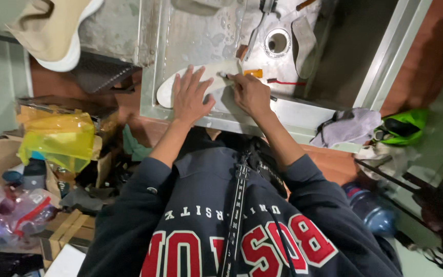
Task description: The person cleans a pair of shoe insoles by scrubbing them with a brush and soapy water in a sink, then rinsing them under a faucet.
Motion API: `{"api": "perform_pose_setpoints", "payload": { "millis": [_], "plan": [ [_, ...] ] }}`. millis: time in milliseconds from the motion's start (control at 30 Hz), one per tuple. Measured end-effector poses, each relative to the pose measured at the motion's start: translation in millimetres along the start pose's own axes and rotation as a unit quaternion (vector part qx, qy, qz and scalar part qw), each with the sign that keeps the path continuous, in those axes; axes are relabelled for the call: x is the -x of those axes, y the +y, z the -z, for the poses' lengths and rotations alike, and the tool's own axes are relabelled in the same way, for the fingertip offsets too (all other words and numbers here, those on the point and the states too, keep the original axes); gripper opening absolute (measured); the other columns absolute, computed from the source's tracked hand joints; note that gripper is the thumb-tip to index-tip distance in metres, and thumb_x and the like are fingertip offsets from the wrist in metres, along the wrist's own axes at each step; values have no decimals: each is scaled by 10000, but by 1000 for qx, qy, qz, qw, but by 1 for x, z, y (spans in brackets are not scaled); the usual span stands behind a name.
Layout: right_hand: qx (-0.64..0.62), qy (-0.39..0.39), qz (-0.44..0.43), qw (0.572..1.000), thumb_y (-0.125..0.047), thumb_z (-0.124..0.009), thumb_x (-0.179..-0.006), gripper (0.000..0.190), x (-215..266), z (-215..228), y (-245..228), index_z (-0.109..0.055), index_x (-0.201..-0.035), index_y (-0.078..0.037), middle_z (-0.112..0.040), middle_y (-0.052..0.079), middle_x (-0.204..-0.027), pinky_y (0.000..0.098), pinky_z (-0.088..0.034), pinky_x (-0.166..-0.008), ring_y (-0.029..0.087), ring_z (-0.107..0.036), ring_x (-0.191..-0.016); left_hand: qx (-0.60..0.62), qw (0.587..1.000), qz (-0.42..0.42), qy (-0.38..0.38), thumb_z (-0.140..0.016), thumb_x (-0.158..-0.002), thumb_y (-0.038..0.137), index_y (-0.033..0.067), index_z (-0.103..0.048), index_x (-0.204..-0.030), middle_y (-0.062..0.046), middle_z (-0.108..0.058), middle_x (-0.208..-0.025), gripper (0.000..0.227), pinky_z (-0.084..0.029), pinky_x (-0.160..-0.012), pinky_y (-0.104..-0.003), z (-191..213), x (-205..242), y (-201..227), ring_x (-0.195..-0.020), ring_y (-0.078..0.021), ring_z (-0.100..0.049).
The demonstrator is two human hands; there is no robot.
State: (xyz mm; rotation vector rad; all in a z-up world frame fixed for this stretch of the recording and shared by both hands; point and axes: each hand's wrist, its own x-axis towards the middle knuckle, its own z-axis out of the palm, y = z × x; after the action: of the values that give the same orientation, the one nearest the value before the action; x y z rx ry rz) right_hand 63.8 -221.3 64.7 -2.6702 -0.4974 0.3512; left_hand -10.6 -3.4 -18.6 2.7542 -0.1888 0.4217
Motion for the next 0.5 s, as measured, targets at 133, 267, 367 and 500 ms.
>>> {"api": "perform_pose_setpoints", "payload": {
  "millis": [133, 267, 367, 500],
  "plan": [
    [26, -146, -9, 989, -180, -643, -979, 706, 30, -5, -11, -471, -1640, -355, -665, 229, -1341, 629, -629, -888, 508, -743, -1117, 40, 999, 5, 33, -820, -868, 389, 193, -766, -1054, -72, -651, -1308, 275, -454, -1082, -585, -8, -25, -4, -1323, -370, -581],
    [-67, -123, -56, 989, -135, -489, -1052, 666, 48, -1, -37, -373, -1684, -312, -747, 293, -1028, 685, -594, -871, 577, -734, -1003, 86, 994, -65, -10, -876, -848, 466, 306, -716, -1377, 3, -578, -1225, 576, -440, -998, -473, -4, -42, -23, -1247, -270, -573],
    [-100, -43, -54, 993, -100, -466, -1059, 657, 40, -16, -30, -351, -1695, -219, -732, 340, -916, 698, -576, -839, 590, -718, -936, 79, 994, -72, -13, -876, -823, 557, 352, -714, -1399, 9, -579, -1255, 632, -421, -1030, -466, -9, -41, -32, -1276, -244, -559],
    [-119, -8, -66, 991, -65, -487, -1008, 744, 16, -51, -4, -369, -1705, -296, -529, 202, -659, 496, -372, -564, 385, -452, -524, 49, 988, -58, -132, -691, -1020, 593, 288, -669, -1483, -11, -568, -1381, 554, -356, -1078, -453, 22, -49, -22, -1317, -253, -508]
  ]
}}
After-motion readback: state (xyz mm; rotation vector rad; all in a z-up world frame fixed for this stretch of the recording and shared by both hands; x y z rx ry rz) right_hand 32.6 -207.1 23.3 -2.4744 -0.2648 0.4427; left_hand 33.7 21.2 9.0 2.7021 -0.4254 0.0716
